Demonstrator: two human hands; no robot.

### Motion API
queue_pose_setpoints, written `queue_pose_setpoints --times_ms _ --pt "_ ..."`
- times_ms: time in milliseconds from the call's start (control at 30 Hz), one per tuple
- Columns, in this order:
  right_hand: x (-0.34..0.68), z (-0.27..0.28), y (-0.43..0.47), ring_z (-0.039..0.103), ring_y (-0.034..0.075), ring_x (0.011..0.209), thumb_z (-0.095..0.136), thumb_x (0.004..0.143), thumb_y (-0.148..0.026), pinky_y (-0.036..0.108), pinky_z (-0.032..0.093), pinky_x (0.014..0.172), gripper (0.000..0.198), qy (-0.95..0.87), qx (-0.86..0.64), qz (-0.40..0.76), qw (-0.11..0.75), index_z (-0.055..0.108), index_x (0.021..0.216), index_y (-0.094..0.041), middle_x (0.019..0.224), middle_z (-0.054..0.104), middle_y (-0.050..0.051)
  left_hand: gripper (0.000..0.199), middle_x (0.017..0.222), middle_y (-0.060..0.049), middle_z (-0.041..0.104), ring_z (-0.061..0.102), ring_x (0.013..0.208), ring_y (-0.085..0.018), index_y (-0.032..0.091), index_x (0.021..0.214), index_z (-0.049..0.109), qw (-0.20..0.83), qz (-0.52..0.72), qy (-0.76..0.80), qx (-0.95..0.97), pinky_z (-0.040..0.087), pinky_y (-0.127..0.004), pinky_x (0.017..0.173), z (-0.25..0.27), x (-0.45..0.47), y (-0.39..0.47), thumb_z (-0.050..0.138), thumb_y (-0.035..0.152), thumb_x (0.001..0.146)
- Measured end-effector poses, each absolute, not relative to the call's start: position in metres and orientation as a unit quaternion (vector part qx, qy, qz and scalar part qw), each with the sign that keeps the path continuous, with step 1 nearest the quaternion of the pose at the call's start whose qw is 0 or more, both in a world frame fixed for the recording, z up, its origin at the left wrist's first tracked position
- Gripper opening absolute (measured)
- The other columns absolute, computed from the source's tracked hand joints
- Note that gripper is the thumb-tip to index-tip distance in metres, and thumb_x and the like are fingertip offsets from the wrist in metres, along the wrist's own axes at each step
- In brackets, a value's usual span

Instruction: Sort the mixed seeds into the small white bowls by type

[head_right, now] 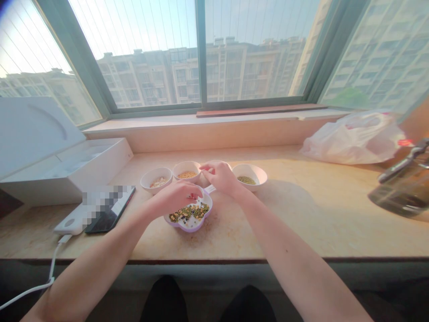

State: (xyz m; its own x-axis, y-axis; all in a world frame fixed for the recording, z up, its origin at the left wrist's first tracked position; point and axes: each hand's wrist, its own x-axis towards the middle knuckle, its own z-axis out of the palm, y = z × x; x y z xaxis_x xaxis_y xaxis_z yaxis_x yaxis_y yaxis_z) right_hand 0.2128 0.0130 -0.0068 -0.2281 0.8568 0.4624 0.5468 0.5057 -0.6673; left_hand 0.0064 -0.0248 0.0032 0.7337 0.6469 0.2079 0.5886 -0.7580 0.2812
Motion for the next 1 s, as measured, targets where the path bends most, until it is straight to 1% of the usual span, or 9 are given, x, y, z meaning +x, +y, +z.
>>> queue_pose_setpoints --times_ms 100,200,333,400,500,667,833,900,1000 --pt "0.214 -0.004 0.009 0.067 0.018 0.077 0.067 0.085 -0.028 0.030 0.053 0.070 0.024 -0.746 -0.444 0.300 0.395 0.081 0.101 -0.017 0.093 0.078 0.007 0.023 0.095 -0.001 0.079 0.072 0.085 -0.018 0.024 0.101 0.079 0.084 0.216 0.385 0.894 0.052 -0.029 0.080 0.006 0.005 -0.024 0.064 0.012 0.089" --pt "0.214 0.000 0.003 0.061 0.013 0.064 0.069 0.082 -0.031 0.025 0.048 0.057 0.028 -0.741 -0.405 0.428 0.321 0.081 0.104 -0.017 0.077 0.073 0.003 0.023 0.092 0.000 0.079 0.072 0.084 -0.017 0.023 0.097 0.079 0.082 0.290 0.403 0.864 0.051 -0.027 0.079 0.006 0.004 -0.024 0.064 0.008 0.088" --pt "0.212 0.004 -0.002 0.059 0.012 0.065 0.073 0.082 -0.038 0.021 0.044 0.052 0.029 -0.729 -0.362 0.518 0.264 0.080 0.104 -0.021 0.083 0.072 0.004 0.018 0.087 0.000 0.078 0.070 0.079 -0.015 0.021 0.090 0.078 0.077 0.328 0.393 0.856 0.050 -0.027 0.078 0.004 0.005 -0.023 0.066 0.008 0.090" --pt "0.210 0.004 -0.003 0.059 0.012 0.067 0.076 0.081 -0.045 0.021 0.043 0.051 0.032 -0.713 -0.365 0.538 0.264 0.080 0.100 -0.020 0.088 0.073 0.005 0.015 0.083 0.000 0.076 0.067 0.076 -0.014 0.019 0.087 0.077 0.064 0.331 0.389 0.857 0.049 -0.026 0.076 0.003 0.004 -0.023 0.067 0.008 0.090" --pt "0.208 0.003 -0.004 0.056 0.011 0.064 0.081 0.076 -0.051 0.022 0.042 0.051 0.036 -0.679 -0.381 0.564 0.276 0.079 0.087 -0.017 0.086 0.072 0.006 0.017 0.079 0.000 0.071 0.064 0.073 -0.014 0.018 0.078 0.074 0.041 0.333 0.384 0.860 0.047 -0.026 0.072 0.004 0.003 -0.022 0.067 0.010 0.091" --pt "0.207 0.001 -0.005 0.052 0.010 0.063 0.088 0.068 -0.048 0.023 0.037 0.052 0.035 -0.644 -0.386 0.595 0.287 0.077 0.078 -0.016 0.079 0.069 0.004 0.022 0.083 -0.001 0.067 0.061 0.076 -0.013 0.019 0.073 0.072 0.001 0.330 0.367 0.870 0.045 -0.026 0.070 0.006 0.002 -0.022 0.066 0.017 0.094" --pt "0.207 -0.001 -0.005 0.052 0.011 0.066 0.087 0.069 -0.050 0.023 0.038 0.055 0.036 -0.649 -0.373 0.589 0.306 0.076 0.076 -0.017 0.078 0.067 0.003 0.026 0.076 -0.002 0.062 0.060 0.077 -0.015 0.018 0.072 0.070 -0.062 0.316 0.350 0.880 0.047 -0.028 0.073 0.006 0.000 -0.021 0.064 0.021 0.097" --pt "0.206 -0.003 -0.005 0.053 0.011 0.066 0.085 0.071 -0.053 0.024 0.039 0.056 0.038 -0.656 -0.376 0.571 0.318 0.076 0.076 -0.017 0.076 0.067 0.003 0.025 0.078 -0.002 0.064 0.061 0.077 -0.015 0.018 0.074 0.071 -0.066 0.306 0.358 0.880 0.047 -0.027 0.073 0.006 0.000 -0.021 0.064 0.023 0.098" --pt "0.203 -0.004 -0.005 0.053 0.012 0.063 0.079 0.076 -0.057 0.026 0.041 0.057 0.041 -0.675 -0.394 0.518 0.348 0.077 0.082 -0.016 0.067 0.063 0.001 0.015 0.086 -0.003 0.069 0.063 0.074 -0.015 0.019 0.091 0.075 -0.031 0.306 0.400 0.863 0.047 -0.027 0.070 0.008 0.001 -0.022 0.062 0.024 0.098"
